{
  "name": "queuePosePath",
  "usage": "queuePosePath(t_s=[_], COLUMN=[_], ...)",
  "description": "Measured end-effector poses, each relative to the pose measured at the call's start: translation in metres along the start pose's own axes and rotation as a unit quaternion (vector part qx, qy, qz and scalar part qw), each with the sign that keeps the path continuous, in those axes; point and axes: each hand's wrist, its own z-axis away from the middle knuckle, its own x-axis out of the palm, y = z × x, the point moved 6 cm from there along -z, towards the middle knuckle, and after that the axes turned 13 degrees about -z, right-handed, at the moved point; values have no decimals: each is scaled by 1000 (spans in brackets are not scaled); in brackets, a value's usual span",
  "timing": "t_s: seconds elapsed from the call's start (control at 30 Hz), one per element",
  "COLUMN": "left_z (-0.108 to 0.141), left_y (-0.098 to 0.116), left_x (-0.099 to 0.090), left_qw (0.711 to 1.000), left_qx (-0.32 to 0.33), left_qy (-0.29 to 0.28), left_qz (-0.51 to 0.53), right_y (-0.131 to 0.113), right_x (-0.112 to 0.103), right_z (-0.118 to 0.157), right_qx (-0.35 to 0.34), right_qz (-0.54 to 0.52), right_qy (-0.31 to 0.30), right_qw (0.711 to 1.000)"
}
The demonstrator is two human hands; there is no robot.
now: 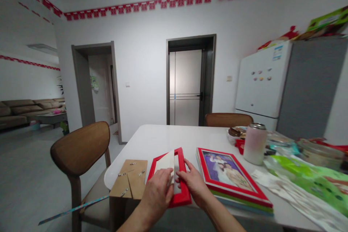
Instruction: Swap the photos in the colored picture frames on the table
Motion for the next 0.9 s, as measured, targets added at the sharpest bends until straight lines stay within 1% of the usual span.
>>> queuePosePath(t_s=[0.03, 0.07, 0.1, 0.13, 0.2, 0.23, 0.3, 0.37, 0.43, 0.5, 0.57, 0.63, 0.67, 0.7, 0.73, 0.77, 0.8, 0.83, 0.87, 0.9], left_z=[-1, -1, 1, 6, 21, 29, 48, 65, 76, 80, 81, 79, 78, 77, 76, 75, 74, 72, 70, 68], left_y=[-7, -18, -34, -51, -88, -104, -133, -152, -161, -163, -159, -153, -150, -145, -140, -135, -129, -123, -116, -109], left_x=[-10, -21, -33, -43, -54, -55, -49, -37, -28, -24, -26, -31, -34, -37, -38, -38, -35, -30, -23, -15], left_qw=[1000, 998, 993, 985, 964, 956, 942, 936, 937, 943, 948, 954, 958, 961, 964, 968, 972, 977, 983, 987], left_qx=[-8, -36, -78, -128, -222, -252, -298, -324, -330, -326, -319, -297, -282, -264, -246, -228, -209, -188, -165, -143], left_qy=[25, 56, 89, 117, 141, 145, 127, 97, 69, 42, 17, 2, 1, 0, 1, -1, -4, -13, -26, -42], left_qz=[-4, -3, 2, 12, 38, 51, 81, 101, 90, 51, 8, -36, -60, -82, -100, -109, -108, -98, -81, -63], right_y=[1, 1, 2, 2, 4, 7, 14, 23, 31, 35, 36, 34, 32, 30, 30, 31, 35, 42, 50, 57], right_x=[-3, -7, -11, -16, -23, -25, -27, -28, -30, -31, -32, -26, -20, -12, -3, 6, 15, 24, 33, 42], right_z=[-2, -5, -8, -11, -17, -19, -22, -23, -24, -23, -22, -19, -18, -17, -17, -18, -20, -23, -27, -29], right_qx=[-6, -15, -28, -43, -78, -95, -120, -126, -122, -121, -121, -142, -162, -184, -198, -198, -178, -135, -78, -21], right_qz=[36, 86, 149, 221, 365, 424, 509, 560, 593, 613, 630, 634, 624, 602, 567, 522, 469, 403, 330, 259], right_qy=[1, 6, 12, 20, 34, 36, 37, 33, 30, 25, 21, 19, 19, 17, 13, 8, 4, -3, -11, -22], right_qw=[999, 996, 988, 974, 927, 900, 852, 818, 796, 780, 767, 760, 764, 777, 799, 830, 865, 905, 941, 965])
